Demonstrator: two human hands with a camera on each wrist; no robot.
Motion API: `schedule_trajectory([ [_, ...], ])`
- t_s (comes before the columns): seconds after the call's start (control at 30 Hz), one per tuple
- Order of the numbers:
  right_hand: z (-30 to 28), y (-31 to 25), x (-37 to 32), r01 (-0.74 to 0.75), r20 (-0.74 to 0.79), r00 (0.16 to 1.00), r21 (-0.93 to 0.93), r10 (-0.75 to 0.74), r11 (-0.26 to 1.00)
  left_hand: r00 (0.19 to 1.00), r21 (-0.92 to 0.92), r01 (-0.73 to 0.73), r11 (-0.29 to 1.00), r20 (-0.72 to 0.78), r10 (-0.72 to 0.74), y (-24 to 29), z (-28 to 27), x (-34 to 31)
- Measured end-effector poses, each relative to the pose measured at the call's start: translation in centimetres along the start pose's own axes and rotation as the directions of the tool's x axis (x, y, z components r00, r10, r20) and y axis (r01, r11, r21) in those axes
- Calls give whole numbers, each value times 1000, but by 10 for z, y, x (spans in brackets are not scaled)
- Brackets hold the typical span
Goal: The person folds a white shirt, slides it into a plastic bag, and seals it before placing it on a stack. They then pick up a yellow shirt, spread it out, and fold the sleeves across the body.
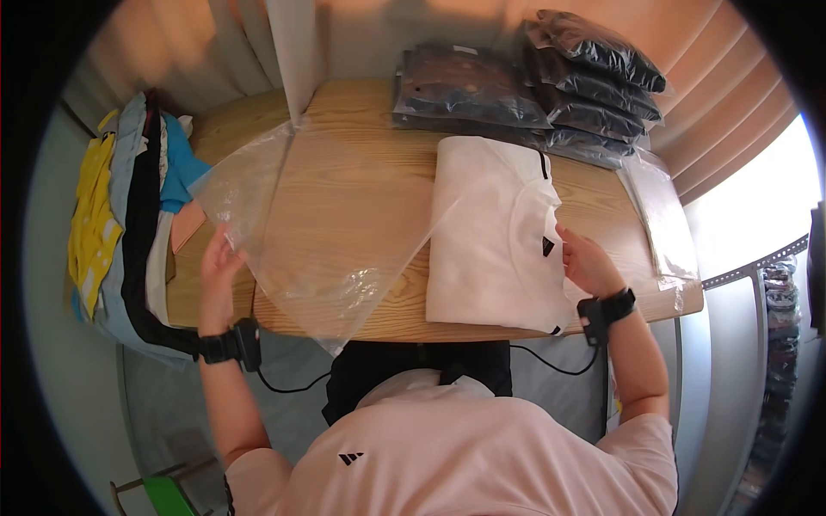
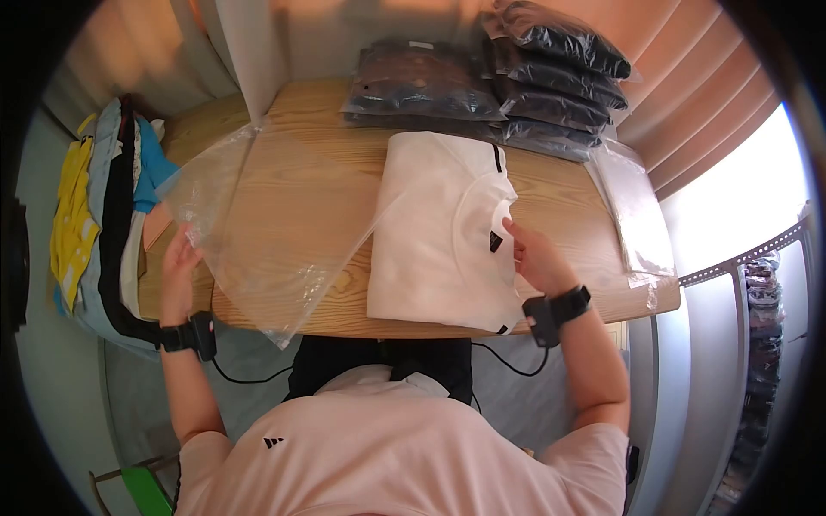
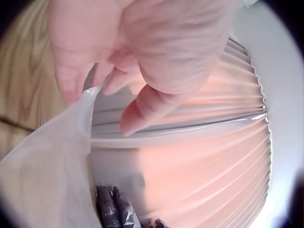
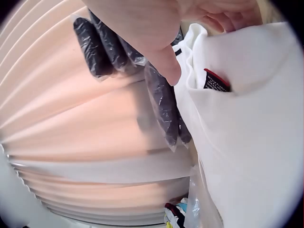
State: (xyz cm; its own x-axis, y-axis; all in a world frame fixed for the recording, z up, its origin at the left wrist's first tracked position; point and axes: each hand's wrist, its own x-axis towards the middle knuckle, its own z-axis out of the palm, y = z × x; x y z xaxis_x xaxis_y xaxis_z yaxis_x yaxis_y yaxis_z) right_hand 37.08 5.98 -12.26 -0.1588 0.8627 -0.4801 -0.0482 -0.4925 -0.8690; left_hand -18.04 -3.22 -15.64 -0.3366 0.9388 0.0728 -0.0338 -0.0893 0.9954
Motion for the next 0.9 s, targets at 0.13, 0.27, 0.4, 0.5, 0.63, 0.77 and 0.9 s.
schedule_trajectory([
  [0.13,26,-35,4,-189,-97,979,-127,178,974,998,34,53,998,15,-53,12,-20,6],
  [0.27,31,-29,30,-200,-51,979,-125,195,972,996,243,-9,970,-80,29,31,-4,-29],
  [0.4,34,-31,37,-155,58,984,-165,167,974,941,695,-337,635,255,221,42,43,-82],
  [0.5,38,-29,36,-180,101,979,2,179,984,908,689,-401,603,388,161,40,76,-106],
  [0.63,23,-7,29,-66,84,995,154,54,986,873,688,-449,569,474,115,24,105,-118],
  [0.77,3,0,4,6,115,993,272,-38,962,896,764,-440,472,411,168,5,113,-117],
  [0.9,-28,11,-13,26,72,996,287,-49,958,896,782,-443,438,375,237,4,119,-114],
])
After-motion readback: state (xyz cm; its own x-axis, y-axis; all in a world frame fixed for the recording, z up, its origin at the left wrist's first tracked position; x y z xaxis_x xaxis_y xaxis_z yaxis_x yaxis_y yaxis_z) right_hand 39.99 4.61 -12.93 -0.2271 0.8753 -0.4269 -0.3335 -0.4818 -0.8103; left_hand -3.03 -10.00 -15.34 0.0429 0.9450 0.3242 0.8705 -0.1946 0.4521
